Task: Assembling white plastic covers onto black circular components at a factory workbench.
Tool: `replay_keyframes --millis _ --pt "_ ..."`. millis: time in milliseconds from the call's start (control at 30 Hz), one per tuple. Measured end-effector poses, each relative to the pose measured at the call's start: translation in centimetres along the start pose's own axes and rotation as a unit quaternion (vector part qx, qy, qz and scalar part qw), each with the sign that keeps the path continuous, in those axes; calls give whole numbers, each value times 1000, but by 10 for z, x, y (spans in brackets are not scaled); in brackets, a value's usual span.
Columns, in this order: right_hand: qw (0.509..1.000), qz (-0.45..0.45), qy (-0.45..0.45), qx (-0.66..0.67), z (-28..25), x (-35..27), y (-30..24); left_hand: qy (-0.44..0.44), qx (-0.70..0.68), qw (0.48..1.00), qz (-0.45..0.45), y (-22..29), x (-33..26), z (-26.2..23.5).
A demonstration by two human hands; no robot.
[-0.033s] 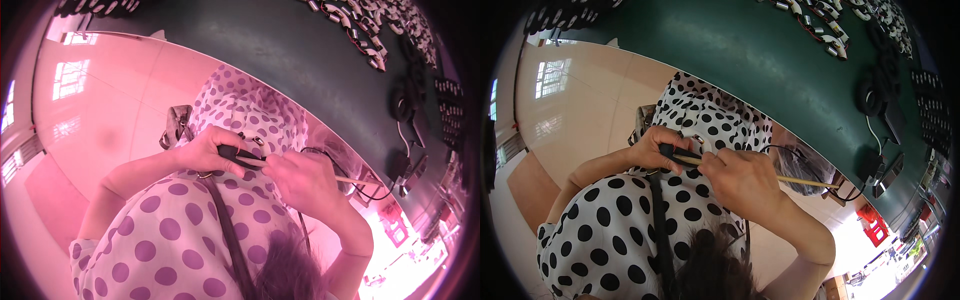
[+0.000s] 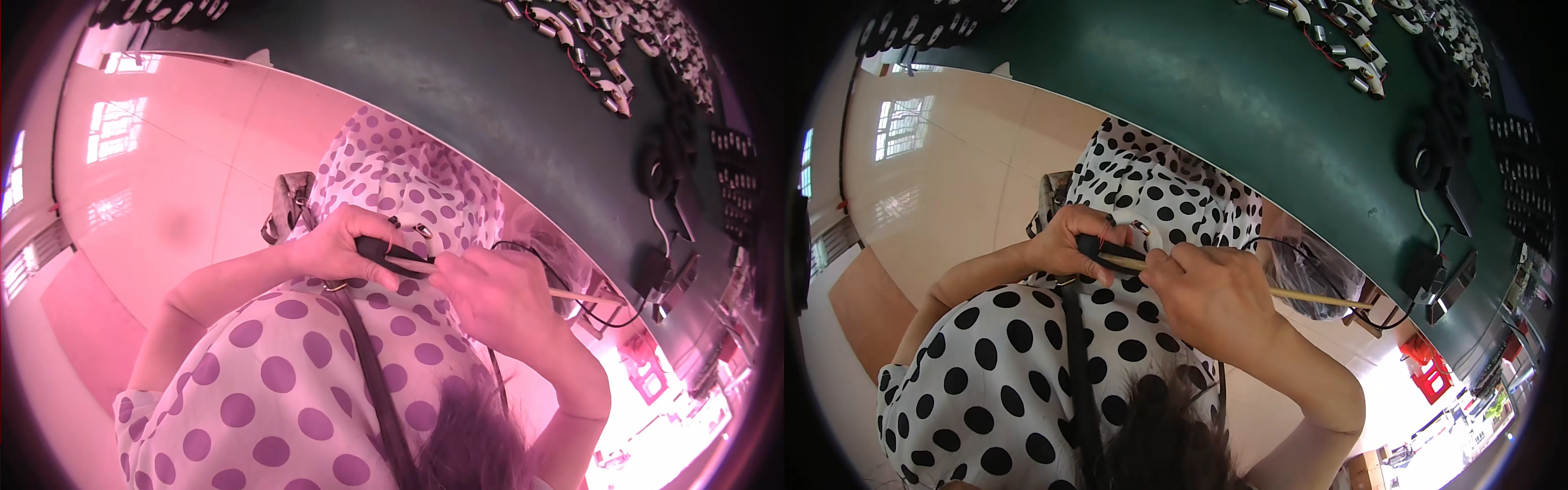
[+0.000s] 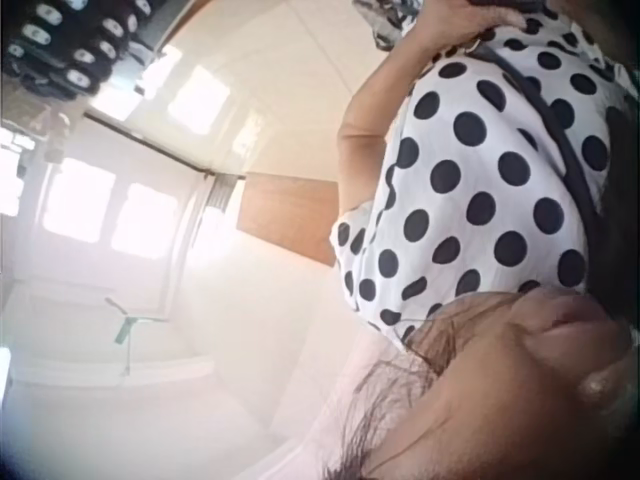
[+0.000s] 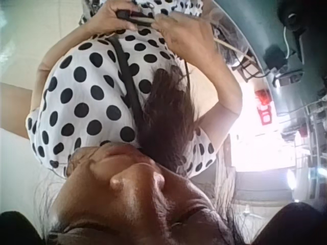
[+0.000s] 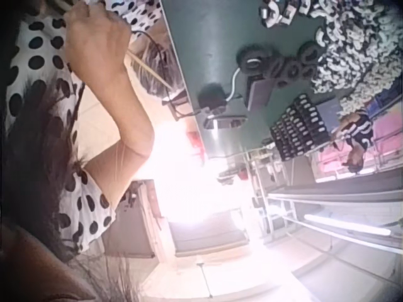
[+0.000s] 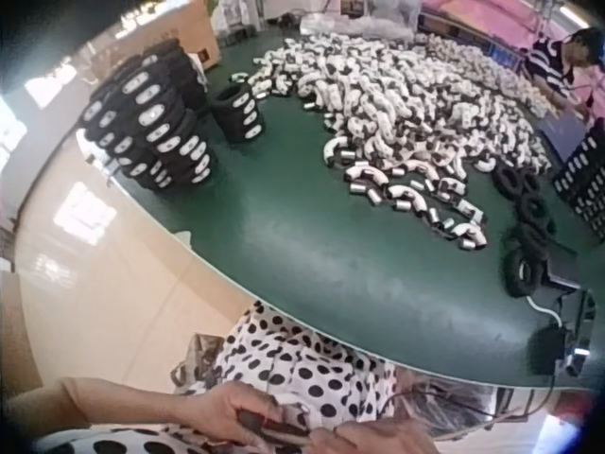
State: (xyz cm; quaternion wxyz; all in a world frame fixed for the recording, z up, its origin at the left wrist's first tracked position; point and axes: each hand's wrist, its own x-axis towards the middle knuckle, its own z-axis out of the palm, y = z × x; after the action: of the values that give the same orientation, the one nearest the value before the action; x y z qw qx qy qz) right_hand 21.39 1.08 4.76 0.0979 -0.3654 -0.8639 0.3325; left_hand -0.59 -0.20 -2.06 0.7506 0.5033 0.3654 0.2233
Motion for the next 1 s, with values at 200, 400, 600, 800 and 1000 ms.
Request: replay_keyframes --millis 200,400,600,800,1000 --pt "998 -25 32 -40 -9 5 -5 1 -59 997 47 -2 0 -3" --pt "997 -26 45 -56 -17 9 -7 22 -43 998 46 -6 -4 -12" --pt "997 -37 32 -53 -16 9 -8 33 -27 998 56 -3 -6 -12" --pt "998 -20 5 -63 -12 6 -10 23 -23 998 45 -2 -5 -8" --pt "997 -15 6 -70 -10 8 -13 37 -18 999 24 5 -6 -5"
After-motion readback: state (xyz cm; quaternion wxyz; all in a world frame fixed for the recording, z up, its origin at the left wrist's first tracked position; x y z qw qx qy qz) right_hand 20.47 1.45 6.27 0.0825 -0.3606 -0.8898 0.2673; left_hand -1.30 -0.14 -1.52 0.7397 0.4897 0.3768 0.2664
